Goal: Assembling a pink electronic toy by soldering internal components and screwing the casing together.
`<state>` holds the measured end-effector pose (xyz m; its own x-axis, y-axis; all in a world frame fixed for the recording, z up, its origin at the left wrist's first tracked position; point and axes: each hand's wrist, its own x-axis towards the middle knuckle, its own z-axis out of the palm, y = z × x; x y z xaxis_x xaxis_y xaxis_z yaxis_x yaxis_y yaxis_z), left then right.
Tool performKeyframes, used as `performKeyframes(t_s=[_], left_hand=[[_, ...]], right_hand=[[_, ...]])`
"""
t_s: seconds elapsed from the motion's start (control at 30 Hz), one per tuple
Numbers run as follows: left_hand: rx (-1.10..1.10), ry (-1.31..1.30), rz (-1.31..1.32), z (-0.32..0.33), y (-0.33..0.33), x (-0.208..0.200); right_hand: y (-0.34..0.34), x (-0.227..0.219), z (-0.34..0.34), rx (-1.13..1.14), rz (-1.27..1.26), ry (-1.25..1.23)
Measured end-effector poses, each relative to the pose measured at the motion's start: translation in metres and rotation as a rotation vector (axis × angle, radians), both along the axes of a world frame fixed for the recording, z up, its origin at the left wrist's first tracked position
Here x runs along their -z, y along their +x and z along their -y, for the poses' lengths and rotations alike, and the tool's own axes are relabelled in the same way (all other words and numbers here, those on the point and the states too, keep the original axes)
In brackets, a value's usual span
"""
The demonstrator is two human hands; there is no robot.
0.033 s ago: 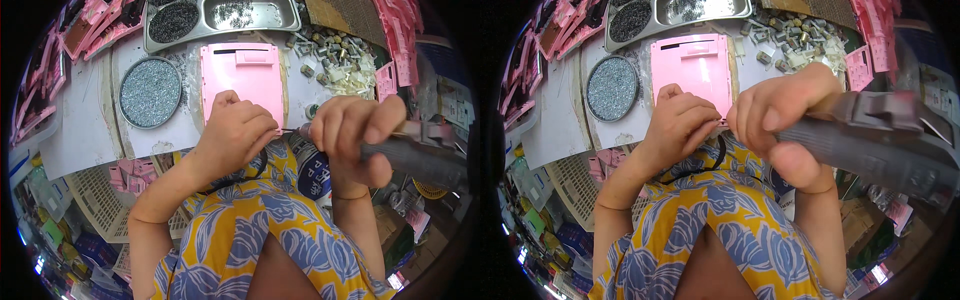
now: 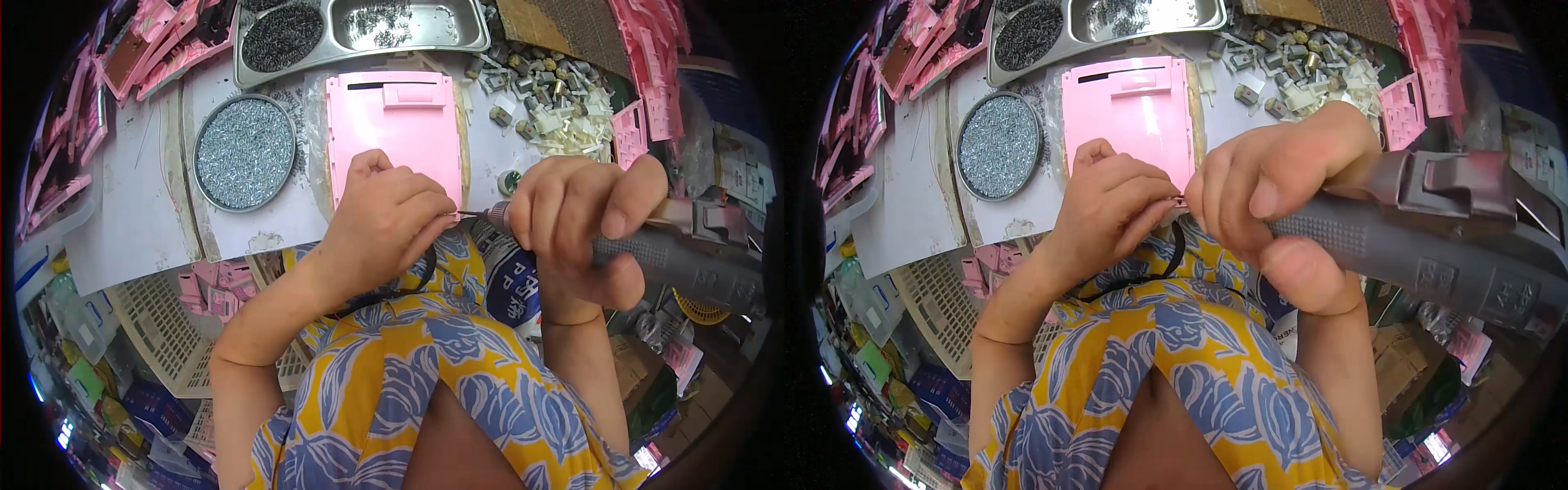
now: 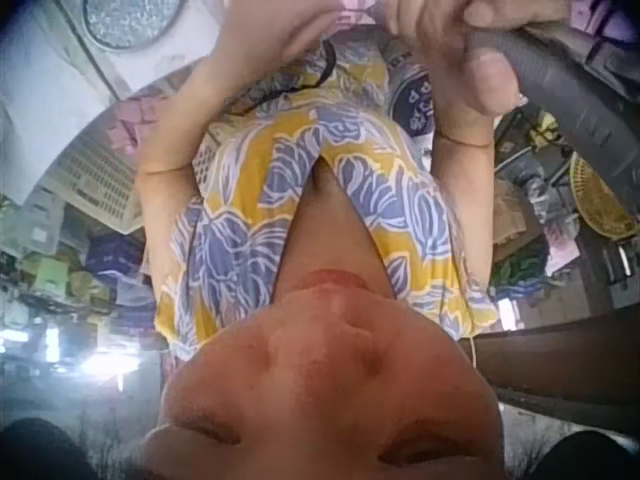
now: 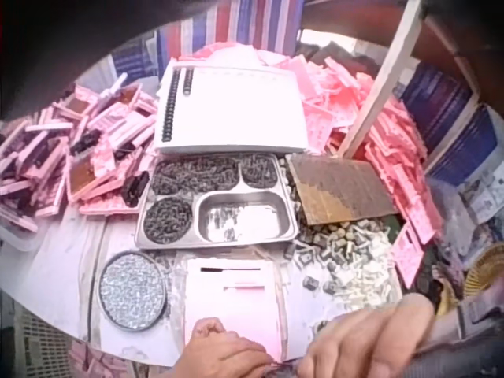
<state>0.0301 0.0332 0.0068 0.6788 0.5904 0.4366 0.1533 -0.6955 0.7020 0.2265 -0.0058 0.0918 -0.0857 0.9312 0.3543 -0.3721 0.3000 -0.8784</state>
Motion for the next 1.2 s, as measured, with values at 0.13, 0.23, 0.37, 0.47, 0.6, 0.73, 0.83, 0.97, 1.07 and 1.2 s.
performKeyframes(t_s=[0.13,0.23,0.37,0.47,0.6,0.73,0.83,0.97,1.07,1.2], left_hand=[[-0.007,-0.032,0.012,0.002,0.003,0.002],[-0.071,0.036,-0.036,0.007,0.003,0.003],[-0.188,0.096,-0.007,0.009,0.006,-0.001],[-0.491,0.149,-0.066,-0.032,-0.029,-0.004],[-0.743,0.153,-0.584,-0.064,-0.095,0.003],[-0.624,0.074,-0.636,-0.064,-0.11,0.014],[-0.684,0.093,-0.579,-0.067,-0.111,0.019],[-0.756,0.137,-0.679,-0.074,-0.119,0.02],[-0.454,-0.42,-0.131,-0.069,-0.108,0.006],[-0.127,-0.227,-0.057,-0.028,-0.045,-0.021]], right_hand=[[-0.004,-0.001,0.001,0.036,-0.003,-0.009],[-0.002,0.007,0.001,-0.046,-0.092,-0.002],[0.002,0.008,-0.007,-0.055,-0.128,0.013],[0.008,0.016,-0.021,0.083,-0.048,0.054],[0.016,0.049,-0.042,0.07,0.0,0.142],[0.005,0.046,-0.039,0.114,0.195,-0.011],[0.005,0.051,-0.043,0.129,0.272,0.007],[0.015,0.041,-0.056,0.031,0.174,-0.036],[0.01,0.014,-0.057,-0.025,0.035,0.015],[-0.005,-0.009,-0.047,-0.08,-0.035,0.028]])
